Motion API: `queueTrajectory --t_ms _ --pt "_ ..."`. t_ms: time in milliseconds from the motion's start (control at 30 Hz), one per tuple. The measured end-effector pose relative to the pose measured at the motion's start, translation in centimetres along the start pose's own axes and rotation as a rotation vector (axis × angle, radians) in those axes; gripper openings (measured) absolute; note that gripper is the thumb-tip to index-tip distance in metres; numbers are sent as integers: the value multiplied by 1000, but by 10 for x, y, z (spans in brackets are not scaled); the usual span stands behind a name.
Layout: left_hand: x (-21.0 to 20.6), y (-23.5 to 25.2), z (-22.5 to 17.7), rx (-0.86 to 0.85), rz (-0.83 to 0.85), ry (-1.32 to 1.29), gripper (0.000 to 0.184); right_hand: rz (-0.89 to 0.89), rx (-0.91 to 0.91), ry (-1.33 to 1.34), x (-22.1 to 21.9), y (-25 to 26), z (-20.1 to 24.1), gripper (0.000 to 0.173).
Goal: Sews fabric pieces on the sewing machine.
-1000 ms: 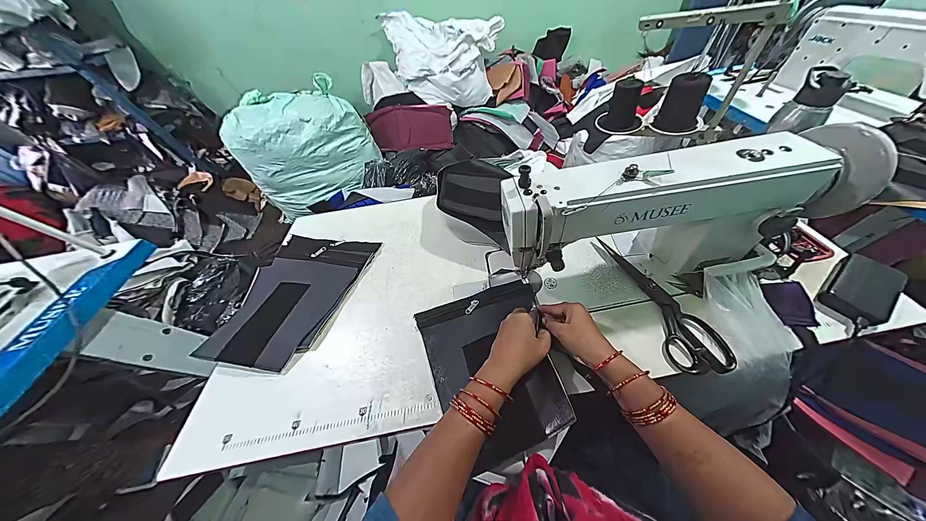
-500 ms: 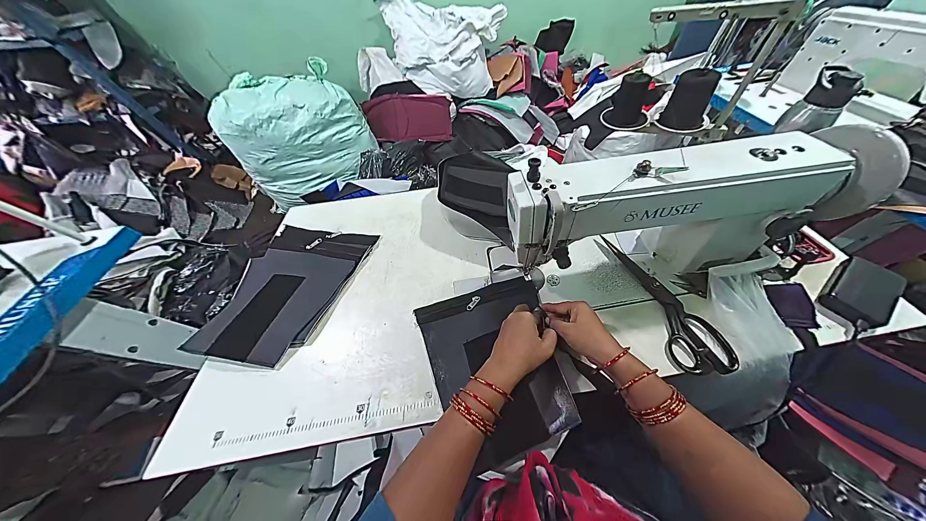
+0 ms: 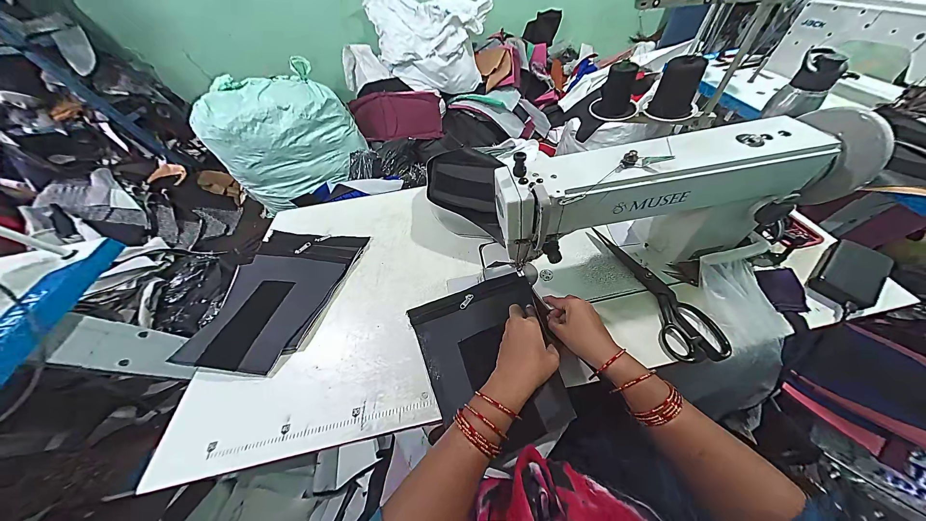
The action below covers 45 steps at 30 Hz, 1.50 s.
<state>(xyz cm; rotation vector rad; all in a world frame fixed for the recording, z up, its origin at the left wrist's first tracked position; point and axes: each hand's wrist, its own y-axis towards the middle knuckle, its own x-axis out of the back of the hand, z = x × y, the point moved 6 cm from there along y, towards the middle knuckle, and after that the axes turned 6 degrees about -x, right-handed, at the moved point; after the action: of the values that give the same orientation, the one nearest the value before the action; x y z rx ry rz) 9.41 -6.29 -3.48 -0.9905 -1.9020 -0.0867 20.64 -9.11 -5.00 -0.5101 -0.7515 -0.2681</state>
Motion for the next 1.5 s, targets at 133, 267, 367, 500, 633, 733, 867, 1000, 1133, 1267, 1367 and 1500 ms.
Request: queueTrajectory --t_ms 133,267,367,500,633,733,867,1000,1133,1267,1367,1500 --pt "4 7 -13 109 58 104 82 23 -21 -119 7 -1 4 40" --pt "7 20 -16 106 95 157 66 47 2 -143 9 1 8 40" --pt "18 24 -1 -43 53 30 45 -4 51 -82 9 7 9 40" --pt "32 28 31 -186 -9 -261 40 -39 52 82 6 12 10 37" --pt "35 27 27 -172 -25 -310 40 -38 16 241 1 9 6 35" --pt "30 26 18 -120 -3 -219 39 -23 19 357 -2 10 0 33" --pt "21 21 13 -106 -56 -141 39 7 26 351 -4 13 -2 32" --pt "16 15 9 -52 -74 -60 33 -10 18 69 3 5 6 38" --pt "8 11 3 -17 -47 0 36 -204 127 -78 11 -29 3 33" --pt "4 8 -2 53 13 96 44 62 114 43 10 -77 -26 32" --pt "4 6 -5 69 26 133 40 476 -6 27 -20 -103 -53 33" --pt "3 5 -9 96 36 185 41 484 8 465 -72 -104 -76 38"
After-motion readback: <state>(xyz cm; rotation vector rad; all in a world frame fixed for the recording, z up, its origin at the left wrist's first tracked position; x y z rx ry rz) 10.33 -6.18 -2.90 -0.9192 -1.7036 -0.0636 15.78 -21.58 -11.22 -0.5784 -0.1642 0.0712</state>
